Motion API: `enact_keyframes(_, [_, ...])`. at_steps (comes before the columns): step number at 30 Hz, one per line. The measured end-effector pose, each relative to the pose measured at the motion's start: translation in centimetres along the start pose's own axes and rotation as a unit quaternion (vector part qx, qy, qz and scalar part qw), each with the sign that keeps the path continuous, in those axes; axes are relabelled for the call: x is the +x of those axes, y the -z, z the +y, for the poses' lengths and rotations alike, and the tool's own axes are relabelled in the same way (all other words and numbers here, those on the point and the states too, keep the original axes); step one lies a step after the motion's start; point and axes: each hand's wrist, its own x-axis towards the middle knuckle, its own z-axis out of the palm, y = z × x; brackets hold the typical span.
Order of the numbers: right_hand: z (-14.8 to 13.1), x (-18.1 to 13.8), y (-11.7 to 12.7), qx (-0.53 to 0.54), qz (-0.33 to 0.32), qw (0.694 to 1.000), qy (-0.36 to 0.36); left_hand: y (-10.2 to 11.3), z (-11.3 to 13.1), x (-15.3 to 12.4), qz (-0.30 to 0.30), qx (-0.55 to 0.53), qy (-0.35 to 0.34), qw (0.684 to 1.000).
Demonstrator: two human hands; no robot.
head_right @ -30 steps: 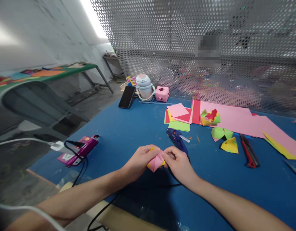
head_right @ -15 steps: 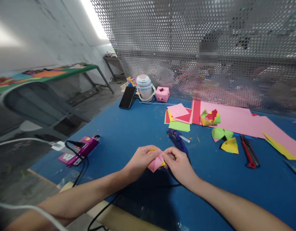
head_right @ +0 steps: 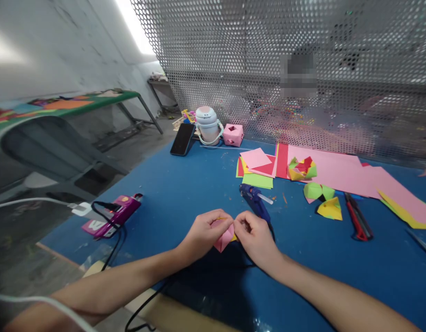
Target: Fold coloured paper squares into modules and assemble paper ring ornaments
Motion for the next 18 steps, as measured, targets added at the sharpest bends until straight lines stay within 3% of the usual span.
enact_keyframes(4, [0.15,0.0,0.04,-0.058,0.018,0.997,0.05,0.1,0.22,-0.13,-0.03,0.018,-0.019,0.999])
enact_keyframes(12, [0.14,0.11,-0.01,-0.042,0.003,0.998,0.046,0.21,0.17,0.19,-0.04,0.004,0.012,0.999])
enact_keyframes(18, [0.2,0.34,0.29,-0.054,0.038,0.997,0.05,0.47,0.01,0.22,-0.051,-0.162,0.063,0.984])
